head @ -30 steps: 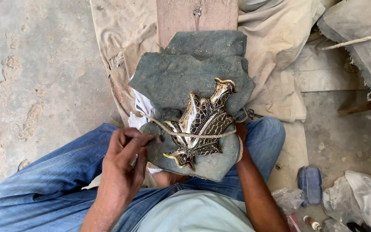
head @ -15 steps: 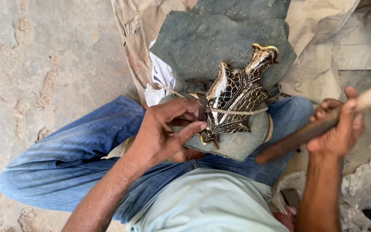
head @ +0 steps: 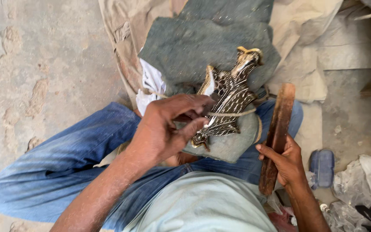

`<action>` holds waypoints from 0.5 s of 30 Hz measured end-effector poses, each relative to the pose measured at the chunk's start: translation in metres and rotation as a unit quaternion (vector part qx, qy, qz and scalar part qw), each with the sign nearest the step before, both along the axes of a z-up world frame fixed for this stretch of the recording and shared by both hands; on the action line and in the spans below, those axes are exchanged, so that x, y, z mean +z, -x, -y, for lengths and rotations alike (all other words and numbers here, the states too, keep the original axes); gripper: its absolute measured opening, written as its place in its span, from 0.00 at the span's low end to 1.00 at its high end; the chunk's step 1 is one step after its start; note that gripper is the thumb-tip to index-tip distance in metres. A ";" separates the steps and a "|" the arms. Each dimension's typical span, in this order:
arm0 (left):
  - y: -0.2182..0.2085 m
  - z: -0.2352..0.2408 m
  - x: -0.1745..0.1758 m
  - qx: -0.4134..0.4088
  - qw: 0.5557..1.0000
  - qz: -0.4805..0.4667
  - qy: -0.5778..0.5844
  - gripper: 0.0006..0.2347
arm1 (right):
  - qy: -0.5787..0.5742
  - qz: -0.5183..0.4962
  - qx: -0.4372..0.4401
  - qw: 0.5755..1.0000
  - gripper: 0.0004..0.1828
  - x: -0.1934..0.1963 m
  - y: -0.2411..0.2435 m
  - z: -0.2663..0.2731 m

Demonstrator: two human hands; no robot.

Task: The person uses a hammer and a metal punch to emboss a decorative pattern onto a metal leaf-shaped object. They repeatedly strike the punch to create indentations along the surface, occasionally repositioning the tool to work on different sections.

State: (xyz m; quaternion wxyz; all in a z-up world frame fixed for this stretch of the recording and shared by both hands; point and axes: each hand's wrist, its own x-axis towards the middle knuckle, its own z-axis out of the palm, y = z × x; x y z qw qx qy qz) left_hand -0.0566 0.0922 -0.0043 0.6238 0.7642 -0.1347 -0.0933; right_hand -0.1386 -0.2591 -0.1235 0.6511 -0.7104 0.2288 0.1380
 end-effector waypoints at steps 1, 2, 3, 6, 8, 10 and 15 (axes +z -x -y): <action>-0.005 0.002 0.000 0.010 1.000 0.009 0.003 0.16 | 0.011 -0.004 -0.002 1.000 0.21 0.007 -0.004 0.000; -0.009 0.003 0.000 0.021 1.000 0.015 0.004 0.16 | -0.006 0.039 -0.003 0.999 0.23 0.016 -0.006 -0.001; -0.012 0.005 0.000 0.033 0.999 0.021 0.004 0.16 | -0.024 0.081 -0.004 0.996 0.25 0.026 -0.008 -0.003; -0.020 0.008 -0.001 0.033 0.997 0.049 -0.045 0.16 | -0.106 0.222 -0.001 0.969 0.30 0.056 -0.006 -0.015; -0.022 0.009 -0.001 0.033 0.997 0.049 -0.045 0.16 | -0.164 0.238 0.012 0.957 0.33 0.068 -0.004 -0.023; -0.022 0.011 0.000 0.044 0.997 0.043 -0.042 0.16 | -0.219 0.174 0.037 0.959 0.36 0.075 -0.002 -0.031; -0.024 0.005 -0.003 0.095 0.995 0.009 0.000 0.15 | -0.218 0.058 -0.022 0.974 0.27 0.063 0.000 -0.036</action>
